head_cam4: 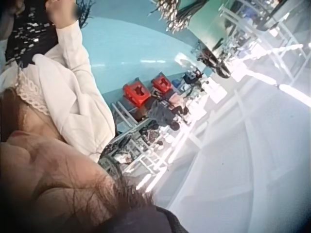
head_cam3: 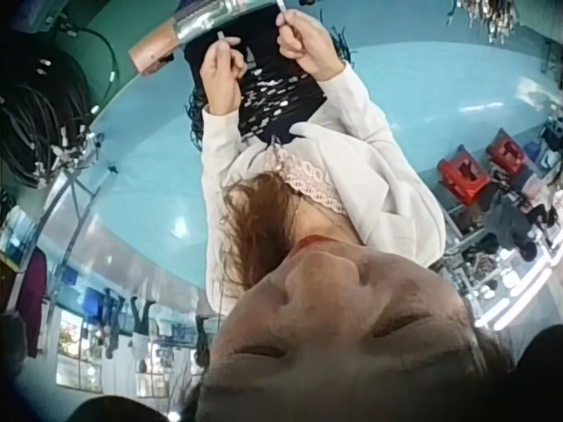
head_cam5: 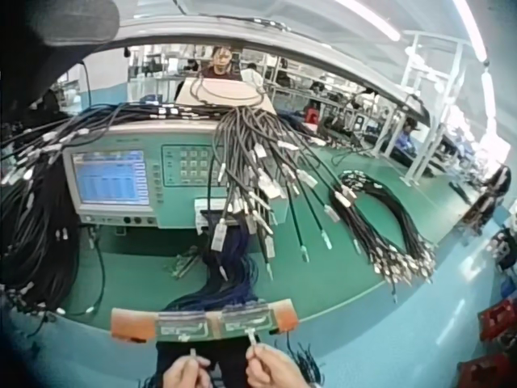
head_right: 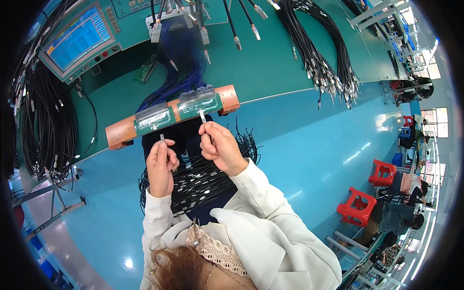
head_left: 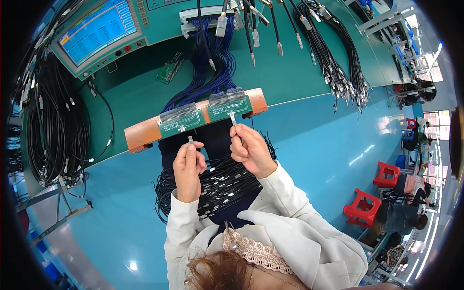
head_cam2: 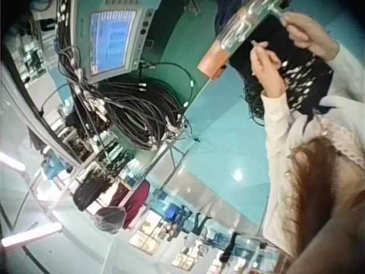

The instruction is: Manually testing and organizing bundles of black electrical cables at a factory workstation.

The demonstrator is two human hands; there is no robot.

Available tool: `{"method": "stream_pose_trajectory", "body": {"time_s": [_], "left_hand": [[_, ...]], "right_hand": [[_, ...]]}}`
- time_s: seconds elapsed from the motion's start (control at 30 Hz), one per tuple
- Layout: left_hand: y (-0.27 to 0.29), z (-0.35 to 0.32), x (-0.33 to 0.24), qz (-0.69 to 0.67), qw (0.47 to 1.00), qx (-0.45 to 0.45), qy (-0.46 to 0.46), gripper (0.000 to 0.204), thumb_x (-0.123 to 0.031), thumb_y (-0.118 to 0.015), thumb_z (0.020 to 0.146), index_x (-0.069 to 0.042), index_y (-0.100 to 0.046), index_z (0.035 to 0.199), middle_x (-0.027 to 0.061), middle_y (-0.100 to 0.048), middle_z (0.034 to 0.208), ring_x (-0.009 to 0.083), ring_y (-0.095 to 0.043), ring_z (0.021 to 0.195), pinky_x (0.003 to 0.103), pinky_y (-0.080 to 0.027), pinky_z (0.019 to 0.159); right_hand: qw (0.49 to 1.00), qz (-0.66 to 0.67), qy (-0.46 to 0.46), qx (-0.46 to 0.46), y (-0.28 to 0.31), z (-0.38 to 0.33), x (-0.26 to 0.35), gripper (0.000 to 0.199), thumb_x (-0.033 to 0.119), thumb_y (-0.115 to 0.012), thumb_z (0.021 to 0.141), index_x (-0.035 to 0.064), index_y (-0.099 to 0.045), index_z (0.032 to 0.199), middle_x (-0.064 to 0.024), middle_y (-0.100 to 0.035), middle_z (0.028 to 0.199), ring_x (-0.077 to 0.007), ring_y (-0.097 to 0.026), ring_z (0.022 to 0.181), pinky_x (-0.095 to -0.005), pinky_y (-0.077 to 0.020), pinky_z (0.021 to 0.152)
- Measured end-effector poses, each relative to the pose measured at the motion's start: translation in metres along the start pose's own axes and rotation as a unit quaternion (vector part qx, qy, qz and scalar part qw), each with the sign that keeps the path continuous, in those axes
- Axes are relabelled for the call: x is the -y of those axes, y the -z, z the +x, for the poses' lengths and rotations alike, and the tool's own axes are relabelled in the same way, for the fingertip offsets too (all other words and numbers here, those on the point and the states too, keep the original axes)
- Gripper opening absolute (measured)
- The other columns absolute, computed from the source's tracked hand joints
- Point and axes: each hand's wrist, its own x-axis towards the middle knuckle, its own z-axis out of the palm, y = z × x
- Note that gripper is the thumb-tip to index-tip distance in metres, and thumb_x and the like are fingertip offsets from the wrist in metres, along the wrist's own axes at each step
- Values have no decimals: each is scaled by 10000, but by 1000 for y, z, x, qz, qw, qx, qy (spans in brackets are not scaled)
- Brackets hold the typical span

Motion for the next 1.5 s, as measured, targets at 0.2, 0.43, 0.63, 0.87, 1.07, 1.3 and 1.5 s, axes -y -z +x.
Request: {"method": "stream_pose_trajectory", "body": {"time_s": [0.2,0.43,0.63,0.87,1.07,1.3,1.5], "left_hand": [[-1,4,3,-16,1000,-9,-23,221,-193,-419,987,-14,-549,991,-8,-476,615,33,-322,487,186,-263,454],[-2,10,-1,-4,998,-42,-45,228,-203,-436,982,-10,-558,980,23,-545,642,26,-385,507,171,-291,460],[0,9,1,10,997,-42,-64,222,-171,-421,984,7,-552,1003,59,-574,671,30,-333,473,185,-267,443],[-1,11,2,-13,997,-43,-65,219,-157,-418,983,18,-549,970,80,-593,687,34,-345,471,188,-282,448],[-11,22,-5,-35,997,-34,-53,216,-152,-423,979,20,-551,952,84,-592,678,43,-358,474,196,-294,450],[1,15,0,58,988,-75,-118,223,-226,-485,953,-31,-584,913,61,-632,689,64,-521,560,184,-394,496],[2,17,-3,132,985,-58,-99,261,-213,-467,954,25,-572,940,82,-639,712,85,-536,533,225,-437,500]], "right_hand": [[999,-13,42,-29,-7,5,-8,211,200,-373,992,41,-475,900,6,-365,502,-54,-238,401,-200,-216,365],[988,-118,85,-57,-12,13,-5,208,145,-374,982,9,-494,881,-27,-474,543,-32,-252,386,-185,-221,348],[988,-122,76,-55,-11,11,-5,203,147,-379,978,11,-492,878,-28,-473,542,-36,-259,390,-186,-229,357],[988,-123,76,-62,-9,10,-4,204,157,-386,978,11,-494,882,-29,-471,541,-40,-264,391,-190,-230,359],[985,-124,98,-71,-8,16,1,213,163,-396,979,11,-501,872,-24,-465,536,-46,-272,391,-192,-226,362],[974,-163,132,-90,-29,16,-7,173,136,-461,918,39,-521,788,15,-367,506,-48,-253,387,-210,-178,350],[971,-205,123,-24,-7,10,-1,228,189,-413,973,21,-508,852,-32,-502,573,-63,-332,417,-213,-314,397]]}}
